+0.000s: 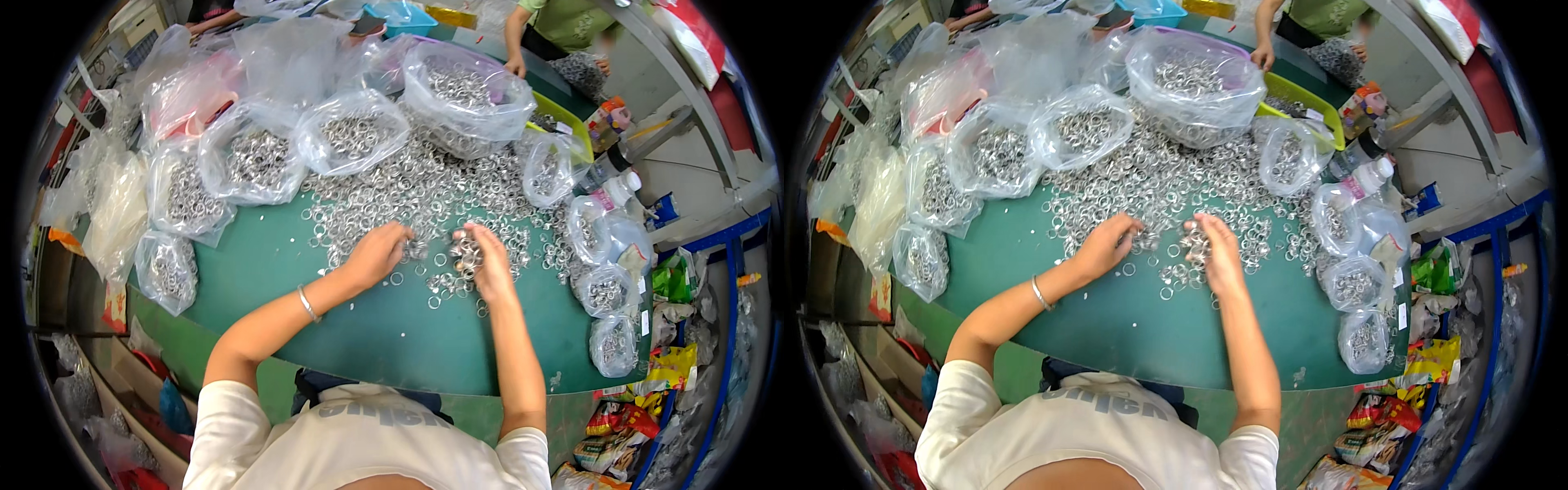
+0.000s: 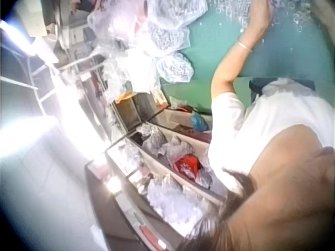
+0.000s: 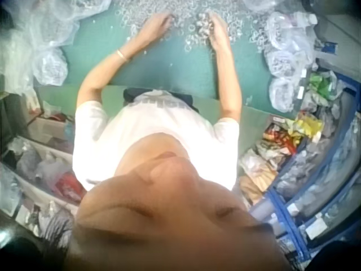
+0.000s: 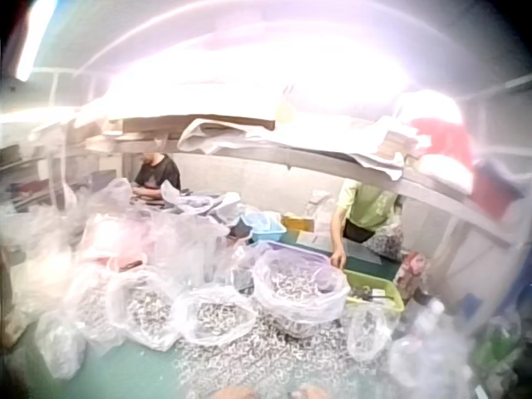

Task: The person sorts small metal rings by hand from a large pile on a green table, picking them up individually and placing them into plastic bags or smaller groups.

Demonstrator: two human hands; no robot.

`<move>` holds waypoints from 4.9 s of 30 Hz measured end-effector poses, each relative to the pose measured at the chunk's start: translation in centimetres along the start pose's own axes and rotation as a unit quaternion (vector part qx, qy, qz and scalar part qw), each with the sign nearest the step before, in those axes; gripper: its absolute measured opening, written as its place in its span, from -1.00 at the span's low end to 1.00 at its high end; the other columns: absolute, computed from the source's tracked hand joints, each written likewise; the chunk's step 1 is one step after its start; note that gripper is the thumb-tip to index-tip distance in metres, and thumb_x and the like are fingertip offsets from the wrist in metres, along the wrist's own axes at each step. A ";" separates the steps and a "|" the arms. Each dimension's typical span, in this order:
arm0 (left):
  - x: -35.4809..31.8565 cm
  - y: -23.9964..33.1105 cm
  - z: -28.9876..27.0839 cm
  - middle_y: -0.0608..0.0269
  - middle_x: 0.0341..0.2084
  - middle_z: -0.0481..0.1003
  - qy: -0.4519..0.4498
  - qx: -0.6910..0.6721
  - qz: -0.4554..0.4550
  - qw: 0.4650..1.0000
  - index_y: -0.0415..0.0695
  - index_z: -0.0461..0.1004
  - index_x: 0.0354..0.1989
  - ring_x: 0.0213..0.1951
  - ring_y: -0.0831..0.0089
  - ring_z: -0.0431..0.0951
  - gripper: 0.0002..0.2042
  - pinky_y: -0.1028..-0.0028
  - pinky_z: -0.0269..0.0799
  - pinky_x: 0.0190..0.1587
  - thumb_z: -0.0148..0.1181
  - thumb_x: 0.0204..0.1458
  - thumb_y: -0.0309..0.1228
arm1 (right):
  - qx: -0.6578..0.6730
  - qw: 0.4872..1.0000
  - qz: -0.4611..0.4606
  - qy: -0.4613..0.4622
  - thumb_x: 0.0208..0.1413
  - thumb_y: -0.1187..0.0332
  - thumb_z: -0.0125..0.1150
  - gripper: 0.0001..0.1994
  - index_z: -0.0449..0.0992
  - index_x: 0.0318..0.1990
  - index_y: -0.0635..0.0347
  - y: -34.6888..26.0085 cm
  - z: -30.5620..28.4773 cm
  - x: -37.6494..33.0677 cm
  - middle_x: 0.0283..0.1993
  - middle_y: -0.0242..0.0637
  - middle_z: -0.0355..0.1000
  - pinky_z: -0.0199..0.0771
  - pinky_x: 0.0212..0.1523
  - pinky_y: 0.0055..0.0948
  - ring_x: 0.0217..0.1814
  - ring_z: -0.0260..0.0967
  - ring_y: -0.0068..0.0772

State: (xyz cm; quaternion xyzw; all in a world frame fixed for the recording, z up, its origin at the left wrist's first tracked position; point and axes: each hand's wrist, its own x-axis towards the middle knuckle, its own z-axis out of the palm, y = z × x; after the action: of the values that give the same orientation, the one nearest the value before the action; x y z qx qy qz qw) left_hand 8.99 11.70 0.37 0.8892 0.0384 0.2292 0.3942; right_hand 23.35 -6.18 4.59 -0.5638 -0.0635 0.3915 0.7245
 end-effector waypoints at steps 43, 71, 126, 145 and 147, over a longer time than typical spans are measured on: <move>-2.1 -2.3 -4.5 0.06 0.13 0.30 -0.086 0.272 -0.097 0.954 -0.01 0.38 0.05 0.16 -0.02 0.24 -0.34 -0.09 0.14 0.13 0.43 -0.39 -0.32 | -0.692 0.638 -0.315 -0.124 -0.36 0.08 0.52 -0.15 0.30 0.20 0.04 4.6 6.6 2.3 0.36 -0.01 -0.01 -0.06 0.27 0.09 0.36 -0.09 0.17; 1.8 -4.6 0.5 -0.03 -0.27 0.41 0.023 0.114 0.122 0.986 -0.26 0.46 -0.38 -0.10 0.06 0.38 -0.78 0.18 0.27 0.01 0.11 -0.28 -0.49 | -0.440 0.829 -0.335 -0.086 -0.02 0.49 0.12 -0.68 0.42 -0.05 0.30 5.8 0.7 5.8 -0.21 -0.23 0.37 0.35 -0.11 -0.27 -0.16 0.33 -0.30; 0.4 -0.3 -8.7 0.35 -0.24 0.49 0.105 -0.335 -0.288 0.891 -0.15 0.40 0.06 -0.53 0.72 0.35 -0.65 0.71 0.23 -0.49 0.12 0.04 -0.56 | -0.653 0.649 -0.369 -0.132 -0.15 0.38 0.34 -0.56 0.42 -0.03 0.18 5.2 8.3 2.6 0.09 -0.17 0.25 0.24 0.12 -0.13 0.17 0.14 0.00; 0.8 -0.5 -9.0 0.14 0.02 0.38 0.030 -0.272 -0.261 0.926 -0.26 0.39 0.03 -0.26 0.50 0.56 -0.71 0.58 0.54 -0.37 0.04 0.11 -0.58 | -0.566 0.759 -0.312 0.071 -0.05 0.57 0.13 -0.74 0.47 -0.14 0.29 0.4 1.7 0.7 -0.17 -0.16 0.35 0.29 -0.03 -0.32 -0.12 0.28 -0.23; 0.7 -0.4 -8.5 0.20 -0.02 0.33 0.026 -0.225 -0.244 0.943 -0.19 0.41 0.02 -0.20 0.54 0.51 -0.72 0.59 0.48 -0.28 0.08 0.11 -0.55 | -0.581 0.747 -0.320 0.046 -0.05 0.52 0.17 -0.70 0.43 -0.09 0.26 1.1 2.3 1.0 -0.02 -0.10 0.28 0.16 0.15 -0.21 0.09 0.15 -0.05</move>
State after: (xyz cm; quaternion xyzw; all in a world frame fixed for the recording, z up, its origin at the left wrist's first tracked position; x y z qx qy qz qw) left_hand 5.91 17.97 5.30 0.7346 0.2120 0.1515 0.6265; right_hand 22.29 -3.70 4.09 -0.8399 -0.4221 -0.0027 0.3413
